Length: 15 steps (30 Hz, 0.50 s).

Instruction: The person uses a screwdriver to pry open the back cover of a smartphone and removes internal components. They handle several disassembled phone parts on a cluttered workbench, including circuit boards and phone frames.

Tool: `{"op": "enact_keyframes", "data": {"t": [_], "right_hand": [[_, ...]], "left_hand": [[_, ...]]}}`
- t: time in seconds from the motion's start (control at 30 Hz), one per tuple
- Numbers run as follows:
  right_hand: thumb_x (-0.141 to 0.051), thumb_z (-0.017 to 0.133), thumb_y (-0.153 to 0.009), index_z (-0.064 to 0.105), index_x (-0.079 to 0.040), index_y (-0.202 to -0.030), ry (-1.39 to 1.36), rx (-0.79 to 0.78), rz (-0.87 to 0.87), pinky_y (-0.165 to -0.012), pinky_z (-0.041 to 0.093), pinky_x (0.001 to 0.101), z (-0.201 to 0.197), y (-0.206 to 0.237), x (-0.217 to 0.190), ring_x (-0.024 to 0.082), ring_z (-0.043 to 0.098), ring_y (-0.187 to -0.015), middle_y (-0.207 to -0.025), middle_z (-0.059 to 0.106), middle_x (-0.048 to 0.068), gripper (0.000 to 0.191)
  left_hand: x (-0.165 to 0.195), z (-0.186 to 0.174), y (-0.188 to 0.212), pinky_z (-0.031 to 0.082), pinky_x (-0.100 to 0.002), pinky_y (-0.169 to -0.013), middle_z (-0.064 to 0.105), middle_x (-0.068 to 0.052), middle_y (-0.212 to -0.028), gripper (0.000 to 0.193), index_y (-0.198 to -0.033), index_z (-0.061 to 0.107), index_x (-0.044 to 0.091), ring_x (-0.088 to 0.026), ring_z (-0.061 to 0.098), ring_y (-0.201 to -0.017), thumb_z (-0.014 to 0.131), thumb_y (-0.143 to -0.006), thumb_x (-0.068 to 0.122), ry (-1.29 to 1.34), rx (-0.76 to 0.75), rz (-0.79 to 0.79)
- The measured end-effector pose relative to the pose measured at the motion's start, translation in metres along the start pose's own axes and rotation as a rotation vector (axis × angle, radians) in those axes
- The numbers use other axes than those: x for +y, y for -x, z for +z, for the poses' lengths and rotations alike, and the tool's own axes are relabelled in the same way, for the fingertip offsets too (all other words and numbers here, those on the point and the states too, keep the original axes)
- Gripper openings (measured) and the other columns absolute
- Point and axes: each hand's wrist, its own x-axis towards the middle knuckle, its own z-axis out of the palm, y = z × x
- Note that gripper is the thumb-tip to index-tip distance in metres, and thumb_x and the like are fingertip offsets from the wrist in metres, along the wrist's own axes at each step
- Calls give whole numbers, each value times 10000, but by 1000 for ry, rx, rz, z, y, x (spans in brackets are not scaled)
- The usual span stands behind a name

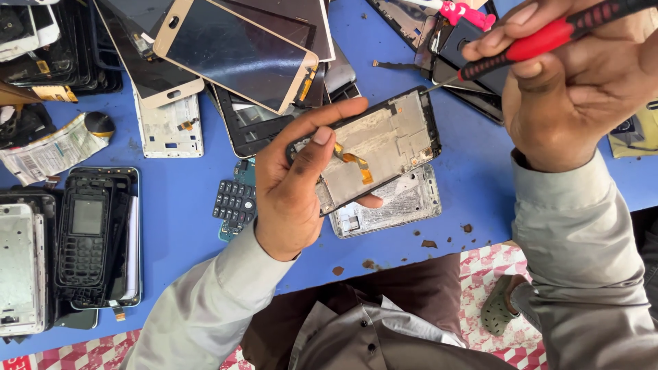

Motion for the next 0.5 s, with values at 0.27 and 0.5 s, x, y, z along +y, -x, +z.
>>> {"op": "enact_keyframes", "data": {"t": [0.27,0.5], "right_hand": [[-64,729,-1111,337,-43,-1400,-13,-114,-197,-827,662,409,-6,0,11,261,672,-971,-1216,595,189,487],[-10,729,-1109,385,-23,-1335,50,-60,-153,-789,628,435,-16,10,23,284,653,-907,-1174,591,221,413]], "left_hand": [[-1,1,0,696,-462,-758,684,-227,-1275,442,-1458,526,-91,-314,749,-1057,464,-1132,200,4,4,-12],[-1,0,0,696,-464,-764,681,-232,-1285,436,-1452,524,-94,-330,748,-1072,462,-1122,184,7,12,-20]]}}
